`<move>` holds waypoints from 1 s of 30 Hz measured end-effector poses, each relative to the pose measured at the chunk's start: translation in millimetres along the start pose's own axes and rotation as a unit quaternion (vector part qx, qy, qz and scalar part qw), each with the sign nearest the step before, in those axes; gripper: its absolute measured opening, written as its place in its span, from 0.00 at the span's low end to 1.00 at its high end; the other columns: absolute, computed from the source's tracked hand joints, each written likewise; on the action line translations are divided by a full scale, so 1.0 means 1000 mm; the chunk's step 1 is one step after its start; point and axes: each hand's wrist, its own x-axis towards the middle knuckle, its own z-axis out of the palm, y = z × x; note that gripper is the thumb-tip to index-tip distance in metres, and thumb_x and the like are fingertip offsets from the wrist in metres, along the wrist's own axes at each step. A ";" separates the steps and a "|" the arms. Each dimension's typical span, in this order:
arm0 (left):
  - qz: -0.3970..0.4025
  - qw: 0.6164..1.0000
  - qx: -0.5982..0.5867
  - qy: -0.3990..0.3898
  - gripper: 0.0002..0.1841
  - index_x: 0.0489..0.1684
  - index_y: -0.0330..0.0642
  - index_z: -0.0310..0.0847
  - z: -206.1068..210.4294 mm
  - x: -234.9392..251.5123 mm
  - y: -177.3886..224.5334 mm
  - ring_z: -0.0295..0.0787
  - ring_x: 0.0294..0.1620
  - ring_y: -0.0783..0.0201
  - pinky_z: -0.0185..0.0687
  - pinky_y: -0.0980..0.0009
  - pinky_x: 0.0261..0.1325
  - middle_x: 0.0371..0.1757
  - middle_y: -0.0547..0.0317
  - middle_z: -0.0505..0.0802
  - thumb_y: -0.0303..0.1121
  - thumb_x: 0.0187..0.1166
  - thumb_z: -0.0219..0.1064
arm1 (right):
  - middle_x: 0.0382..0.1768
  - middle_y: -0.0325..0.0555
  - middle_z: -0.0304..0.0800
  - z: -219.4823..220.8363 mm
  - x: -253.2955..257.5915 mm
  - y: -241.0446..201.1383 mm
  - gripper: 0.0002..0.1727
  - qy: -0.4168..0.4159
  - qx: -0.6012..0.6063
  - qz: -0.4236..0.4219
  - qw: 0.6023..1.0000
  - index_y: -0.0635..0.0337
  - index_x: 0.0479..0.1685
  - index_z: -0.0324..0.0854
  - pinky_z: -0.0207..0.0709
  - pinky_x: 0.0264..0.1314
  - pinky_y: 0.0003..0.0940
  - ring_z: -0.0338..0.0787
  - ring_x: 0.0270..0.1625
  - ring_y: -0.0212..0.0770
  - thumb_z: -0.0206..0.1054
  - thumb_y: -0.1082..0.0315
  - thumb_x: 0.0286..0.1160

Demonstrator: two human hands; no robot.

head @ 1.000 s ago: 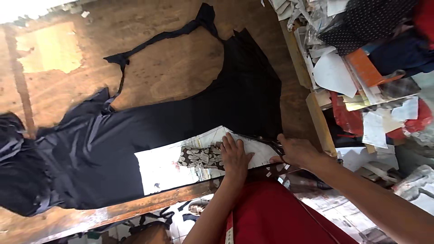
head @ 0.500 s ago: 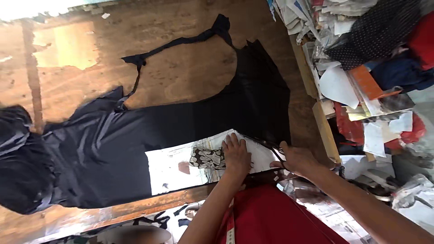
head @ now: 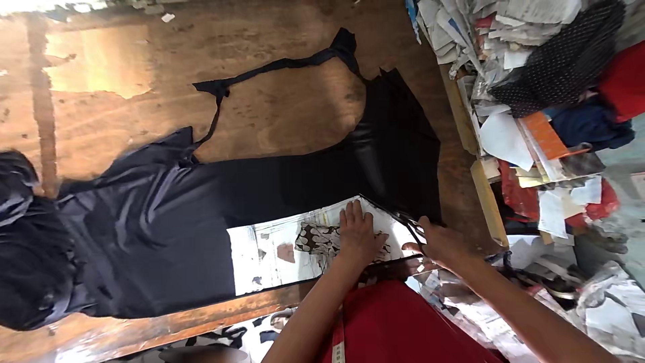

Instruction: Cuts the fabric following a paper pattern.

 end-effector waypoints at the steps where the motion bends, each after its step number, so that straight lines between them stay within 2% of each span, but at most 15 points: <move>1: 0.005 1.000 -0.003 0.011 0.40 0.75 0.37 0.76 0.003 0.000 -0.002 0.44 0.95 0.35 0.38 0.39 0.92 0.93 0.31 0.55 0.66 0.78 0.59 | 0.58 0.63 0.89 -0.001 0.000 -0.004 0.53 0.000 0.005 0.000 1.000 0.58 0.85 0.61 0.80 0.63 0.64 0.89 0.63 0.65 0.66 0.26 0.68; 3: 0.016 0.999 -0.005 0.040 0.40 0.73 0.37 0.78 0.010 0.000 -0.004 0.47 0.94 0.34 0.42 0.39 0.91 0.92 0.30 0.58 0.66 0.78 0.58 | 0.60 0.64 0.88 -0.003 0.001 -0.011 0.54 -0.003 0.010 0.002 1.000 0.57 0.86 0.60 0.80 0.64 0.64 0.89 0.64 0.66 0.66 0.26 0.68; 6: 0.034 0.995 0.001 0.090 0.39 0.69 0.37 0.82 0.020 0.000 -0.009 0.52 0.92 0.33 0.47 0.38 0.90 0.89 0.29 0.63 0.66 0.78 0.58 | 0.57 0.63 0.90 -0.001 0.004 -0.017 0.51 0.006 0.009 -0.001 1.000 0.56 0.83 0.64 0.81 0.63 0.64 0.90 0.62 0.65 0.65 0.25 0.69; 11: 0.041 0.995 0.006 0.086 0.38 0.71 0.38 0.80 0.022 -0.001 -0.010 0.51 0.92 0.32 0.46 0.36 0.90 0.90 0.28 0.61 0.65 0.80 0.55 | 0.55 0.66 0.90 0.003 0.007 -0.016 0.53 0.002 0.023 0.004 1.000 0.56 0.86 0.62 0.80 0.63 0.67 0.89 0.61 0.68 0.66 0.26 0.69; 14: 0.041 0.993 -0.003 0.107 0.37 0.69 0.39 0.82 0.025 0.000 -0.010 0.52 0.92 0.32 0.46 0.36 0.89 0.90 0.29 0.62 0.64 0.80 0.56 | 0.50 0.64 0.90 -0.005 0.017 -0.004 0.51 -0.020 0.032 -0.029 0.999 0.57 0.83 0.64 0.81 0.60 0.66 0.91 0.56 0.66 0.66 0.27 0.69; 20: 0.057 0.975 -0.015 0.215 0.34 0.54 0.38 0.88 0.045 0.005 -0.015 0.66 0.87 0.35 0.59 0.39 0.86 0.84 0.32 0.73 0.63 0.79 0.57 | 0.44 0.61 0.88 -0.048 0.045 0.029 0.45 -0.106 0.044 -0.114 0.987 0.58 0.75 0.69 0.80 0.55 0.64 0.89 0.48 0.60 0.70 0.30 0.69; 24: 0.060 0.969 -0.008 0.238 0.32 0.52 0.38 0.88 0.049 0.008 -0.015 0.69 0.86 0.40 0.62 0.42 0.85 0.84 0.38 0.76 0.61 0.81 0.55 | 0.40 0.57 0.85 -0.084 0.074 0.043 0.43 -0.161 0.021 -0.173 0.971 0.59 0.72 0.69 0.81 0.48 0.56 0.86 0.40 0.52 0.70 0.32 0.71; 27: 0.064 0.959 0.003 0.276 0.29 0.47 0.40 0.89 0.056 0.009 -0.017 0.73 0.84 0.42 0.67 0.43 0.83 0.82 0.42 0.79 0.60 0.81 0.55 | 0.42 0.59 0.85 -0.104 0.094 0.046 0.43 -0.166 -0.011 -0.196 0.967 0.58 0.72 0.70 0.80 0.49 0.59 0.86 0.42 0.55 0.73 0.33 0.69; 30: 0.065 0.956 0.013 0.287 0.29 0.46 0.41 0.89 0.058 0.009 -0.016 0.75 0.83 0.44 0.69 0.44 0.81 0.81 0.45 0.81 0.59 0.82 0.54 | 0.43 0.60 0.88 -0.124 0.107 0.040 0.46 -0.124 -0.108 -0.229 0.959 0.56 0.74 0.70 0.81 0.53 0.64 0.89 0.47 0.60 0.72 0.30 0.66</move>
